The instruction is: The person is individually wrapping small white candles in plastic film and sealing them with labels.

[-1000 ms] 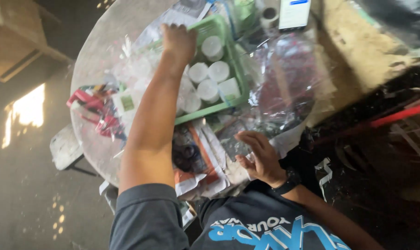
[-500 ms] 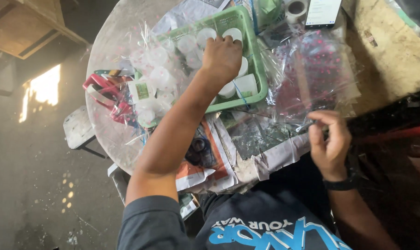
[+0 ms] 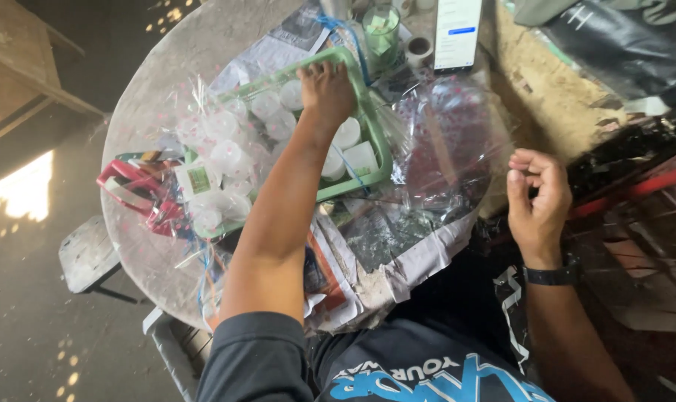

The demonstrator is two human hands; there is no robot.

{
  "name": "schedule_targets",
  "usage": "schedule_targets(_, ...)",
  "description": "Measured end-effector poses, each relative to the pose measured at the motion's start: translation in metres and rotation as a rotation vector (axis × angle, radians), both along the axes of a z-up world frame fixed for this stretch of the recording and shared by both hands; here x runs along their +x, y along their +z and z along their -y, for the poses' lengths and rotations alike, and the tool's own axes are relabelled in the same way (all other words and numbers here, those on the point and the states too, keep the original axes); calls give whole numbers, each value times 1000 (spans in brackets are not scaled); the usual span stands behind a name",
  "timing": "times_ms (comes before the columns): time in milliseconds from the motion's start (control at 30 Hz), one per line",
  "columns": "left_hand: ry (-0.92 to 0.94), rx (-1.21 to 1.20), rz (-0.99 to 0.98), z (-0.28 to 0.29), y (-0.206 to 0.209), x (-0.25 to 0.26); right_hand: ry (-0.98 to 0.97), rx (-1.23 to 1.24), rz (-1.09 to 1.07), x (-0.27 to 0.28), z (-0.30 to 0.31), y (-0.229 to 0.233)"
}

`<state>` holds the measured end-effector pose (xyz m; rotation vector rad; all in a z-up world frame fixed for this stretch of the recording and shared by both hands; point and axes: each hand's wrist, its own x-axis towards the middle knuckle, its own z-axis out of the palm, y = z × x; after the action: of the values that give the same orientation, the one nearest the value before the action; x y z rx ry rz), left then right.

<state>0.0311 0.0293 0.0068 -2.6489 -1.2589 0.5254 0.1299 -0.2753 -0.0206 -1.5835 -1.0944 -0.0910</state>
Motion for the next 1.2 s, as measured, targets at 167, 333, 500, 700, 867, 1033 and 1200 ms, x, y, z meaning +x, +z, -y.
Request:
schedule_targets(167,-69,41,108,-22,-38,-3,-108,-73,-40,40,-9,-40)
schedule_targets(333,-89,245,113,0,8,-10,-219,-319,-166,93,-37,-67)
schedule_targets(500,-272,456,553,61,88,-60,-188,-655,-196,126,-69,-75)
schedule_targets(700,-380,370,724,152,129,-135,-136,-704,-67,127,-73,-60)
schedule_targets(867,-323,221,766,179,122,-170,-3,-566,-113,109,-63,-22)
schedule_targets(1033,-321,1,858,195,85,-178,479,-216,-854,76,-63,20)
schedule_targets(1200,-260,-185,909,204,57,-168,839,315,-1373,74,-68,-12)
